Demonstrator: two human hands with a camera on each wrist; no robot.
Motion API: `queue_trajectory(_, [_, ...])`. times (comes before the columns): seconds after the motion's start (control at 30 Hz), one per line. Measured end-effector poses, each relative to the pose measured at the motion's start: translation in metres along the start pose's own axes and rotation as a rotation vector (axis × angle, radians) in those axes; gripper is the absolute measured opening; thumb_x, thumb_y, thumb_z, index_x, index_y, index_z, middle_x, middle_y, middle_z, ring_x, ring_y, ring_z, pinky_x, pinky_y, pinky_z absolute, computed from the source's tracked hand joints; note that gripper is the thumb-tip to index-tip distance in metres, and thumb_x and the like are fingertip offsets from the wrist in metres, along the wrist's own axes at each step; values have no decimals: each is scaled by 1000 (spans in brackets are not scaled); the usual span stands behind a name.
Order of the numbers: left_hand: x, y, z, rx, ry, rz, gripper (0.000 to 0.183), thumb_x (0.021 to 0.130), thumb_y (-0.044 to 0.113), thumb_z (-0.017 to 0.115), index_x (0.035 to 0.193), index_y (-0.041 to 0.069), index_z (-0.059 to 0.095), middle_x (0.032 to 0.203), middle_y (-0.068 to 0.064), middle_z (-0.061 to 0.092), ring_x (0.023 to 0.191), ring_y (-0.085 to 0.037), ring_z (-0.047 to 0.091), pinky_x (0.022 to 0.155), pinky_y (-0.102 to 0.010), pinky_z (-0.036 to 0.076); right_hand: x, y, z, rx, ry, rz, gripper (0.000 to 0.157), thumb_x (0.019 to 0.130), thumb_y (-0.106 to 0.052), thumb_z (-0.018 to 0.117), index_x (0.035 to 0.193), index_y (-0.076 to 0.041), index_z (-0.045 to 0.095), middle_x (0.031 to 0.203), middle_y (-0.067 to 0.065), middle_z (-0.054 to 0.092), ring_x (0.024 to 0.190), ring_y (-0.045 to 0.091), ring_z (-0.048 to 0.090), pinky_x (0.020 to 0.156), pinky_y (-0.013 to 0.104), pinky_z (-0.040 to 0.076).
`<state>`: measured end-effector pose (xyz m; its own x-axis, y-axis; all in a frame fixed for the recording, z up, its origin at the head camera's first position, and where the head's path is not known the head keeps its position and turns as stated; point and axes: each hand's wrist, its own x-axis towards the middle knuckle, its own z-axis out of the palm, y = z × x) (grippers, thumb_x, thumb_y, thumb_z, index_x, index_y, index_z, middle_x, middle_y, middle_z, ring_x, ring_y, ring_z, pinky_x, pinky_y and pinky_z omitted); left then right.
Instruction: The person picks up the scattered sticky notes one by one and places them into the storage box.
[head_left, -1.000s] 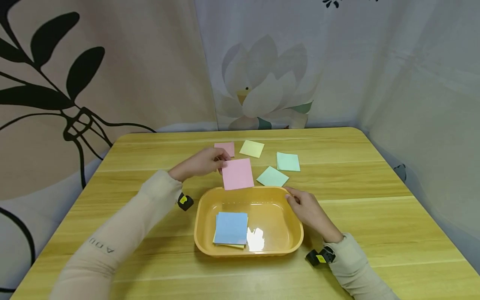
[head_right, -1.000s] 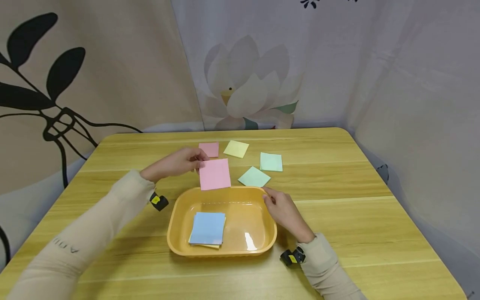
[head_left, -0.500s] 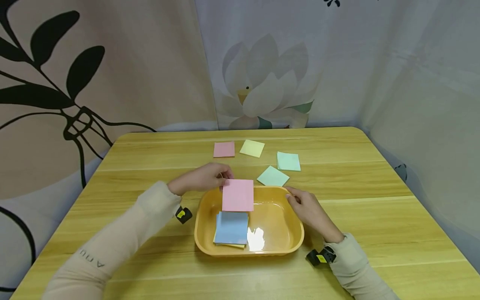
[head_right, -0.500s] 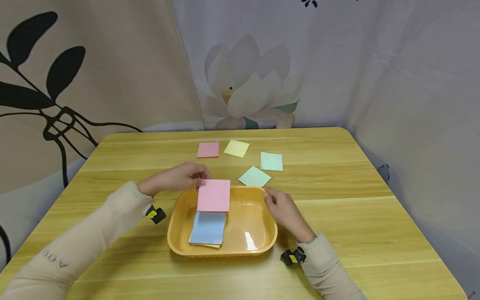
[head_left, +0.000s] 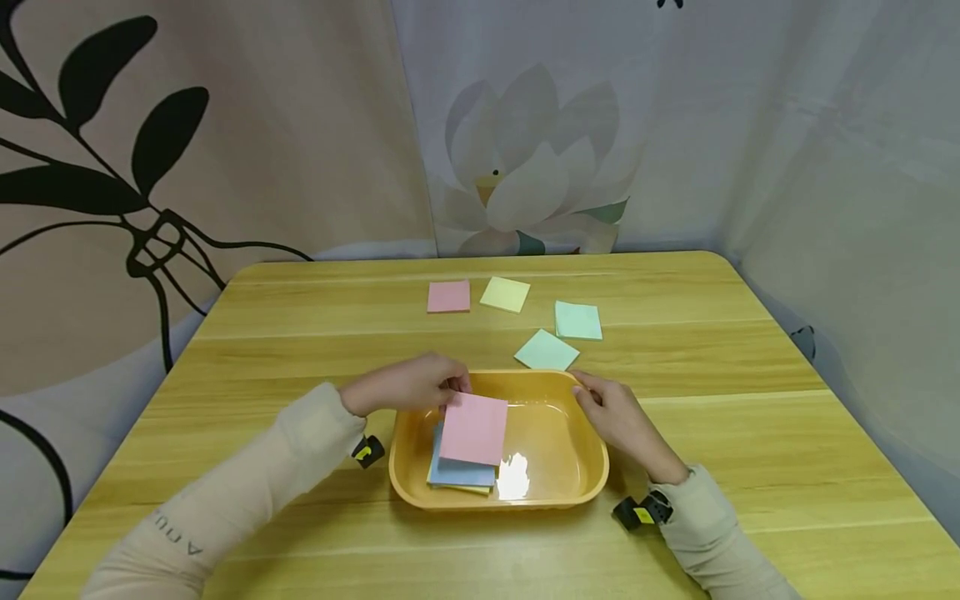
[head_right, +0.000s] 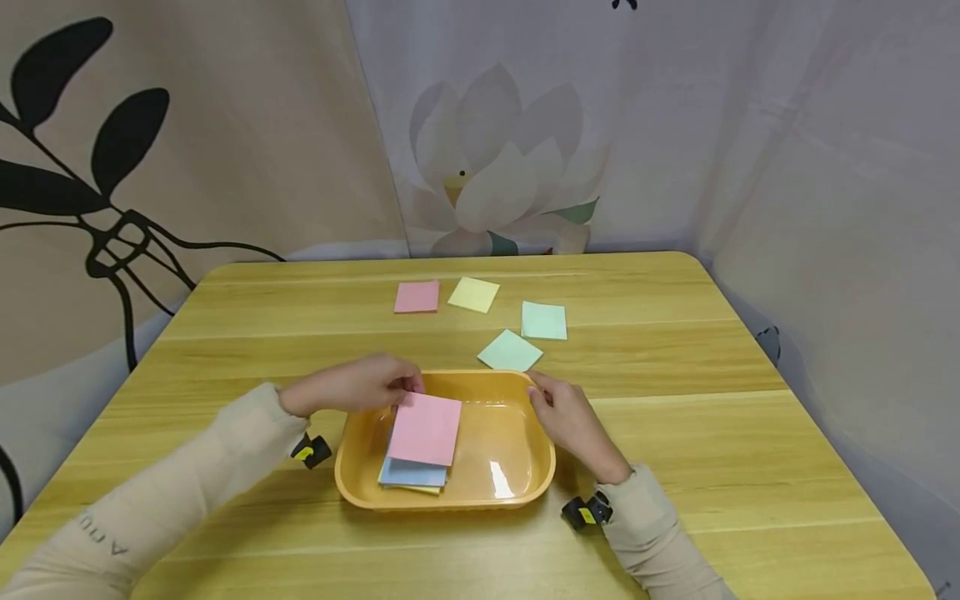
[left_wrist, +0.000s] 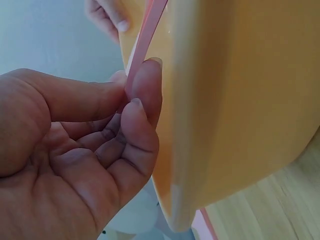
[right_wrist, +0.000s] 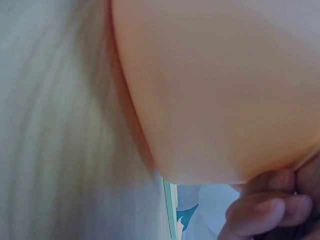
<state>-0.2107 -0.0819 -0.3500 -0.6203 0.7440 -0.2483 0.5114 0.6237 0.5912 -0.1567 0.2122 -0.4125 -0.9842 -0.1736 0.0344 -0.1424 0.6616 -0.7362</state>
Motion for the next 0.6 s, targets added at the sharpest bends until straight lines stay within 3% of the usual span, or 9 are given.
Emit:
queue_trajectory(0.13, [-1, 1, 3, 21, -7, -16, 8, 95, 1, 56, 96, 2, 64, 79, -3, 63, 70, -24, 64, 63, -20, 48, 0, 0, 0, 2, -2, 8, 40, 101, -15, 47, 137, 2, 50, 55, -2, 37, 47, 8, 32, 43, 22, 31])
queue_trajectory(0.33, [0, 1, 8, 60, -37, -71, 9, 95, 2, 56, 96, 3, 64, 78, -3, 62, 64, -12, 57, 63, -21, 47, 0, -1, 0, 3, -10, 20, 41, 101, -15, 46, 138, 2, 49, 55, -2, 36, 46, 8, 31, 43, 22, 31])
queue_trajectory(0.6, [4, -2, 17, 73, -65, -188, 11, 96, 1, 54, 97, 3, 64, 80, -4, 60, 59, -14, 55, 56, -23, 45, -1, -1, 0, -1, -10, 17, 41, 102, -16, 46, 138, 1, 49, 55, -3, 35, 45, 7, 30, 43, 22, 31])
